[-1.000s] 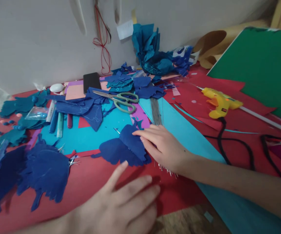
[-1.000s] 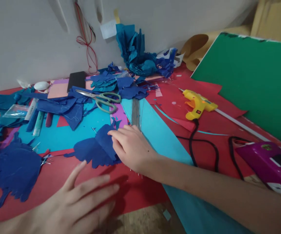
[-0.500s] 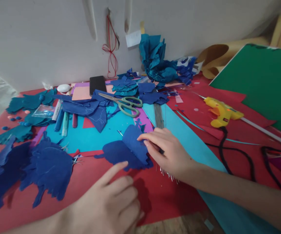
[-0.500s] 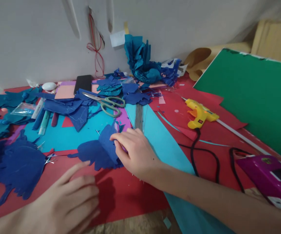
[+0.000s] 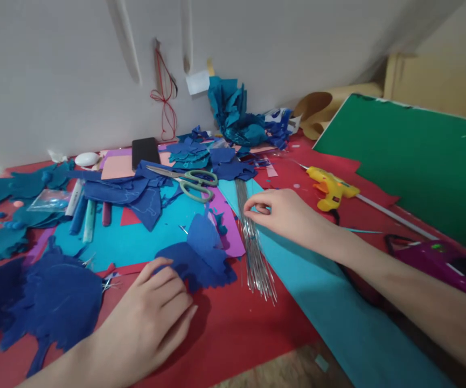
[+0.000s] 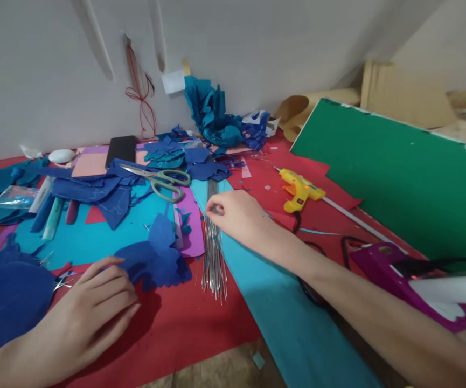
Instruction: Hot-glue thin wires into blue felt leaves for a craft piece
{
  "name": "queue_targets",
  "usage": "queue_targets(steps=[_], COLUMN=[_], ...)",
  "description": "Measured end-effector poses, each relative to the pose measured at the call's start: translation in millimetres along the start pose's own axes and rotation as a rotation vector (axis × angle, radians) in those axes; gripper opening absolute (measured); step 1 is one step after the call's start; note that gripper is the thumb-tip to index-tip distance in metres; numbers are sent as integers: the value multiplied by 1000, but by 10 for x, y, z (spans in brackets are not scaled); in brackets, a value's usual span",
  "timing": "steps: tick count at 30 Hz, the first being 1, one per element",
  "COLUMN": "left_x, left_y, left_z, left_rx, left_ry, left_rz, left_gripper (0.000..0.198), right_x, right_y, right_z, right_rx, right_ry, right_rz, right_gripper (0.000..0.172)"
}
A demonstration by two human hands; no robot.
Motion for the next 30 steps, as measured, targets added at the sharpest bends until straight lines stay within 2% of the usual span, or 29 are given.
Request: queue_targets(steps=[3, 7, 10, 14, 18, 21, 27, 30], left_x=[2, -30, -9, 38, -49, -125, -140, -136], left_y=[-29, -30, 1, 47, 105, 109, 12, -42], left_z=[3, 2, -13, -36, -32, -35, -92, -115], left_rx=[4, 11, 2, -9, 54, 63, -75, -136], left_ry=[-11, 3, -8, -33, 47, 107, 112, 103], left_rz=[10, 15, -4, -26, -9, -16, -52, -53], left_gripper=[24, 23, 22, 20, 17, 17, 23, 27], right_x=[65, 114, 130, 111, 125, 126, 149, 159], right_y=[7, -61, -138, -223, -294, -363, -425, -425], right_z=[-114, -311, -432, -494, -525, -556, -492, -406], right_rx=[-5, -80, -161, -245, -309, -372, -500, -583], right_ry=[-61, -162, -231, -247, -249, -246, -287, -301], right_rz=[49, 125, 182, 198, 180, 130, -106, -333], right_gripper=[14, 14, 24, 28, 29, 28, 20, 32])
Point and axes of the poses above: each hand's wrist, its own z-axis away from the middle knuckle, its own y-axis out of the back of the hand, x = y × z, the point moved 9 cm from there along -z, towards the middle knuckle, and after that the axes turned 6 degrees about -y, right-handed, at the moved point
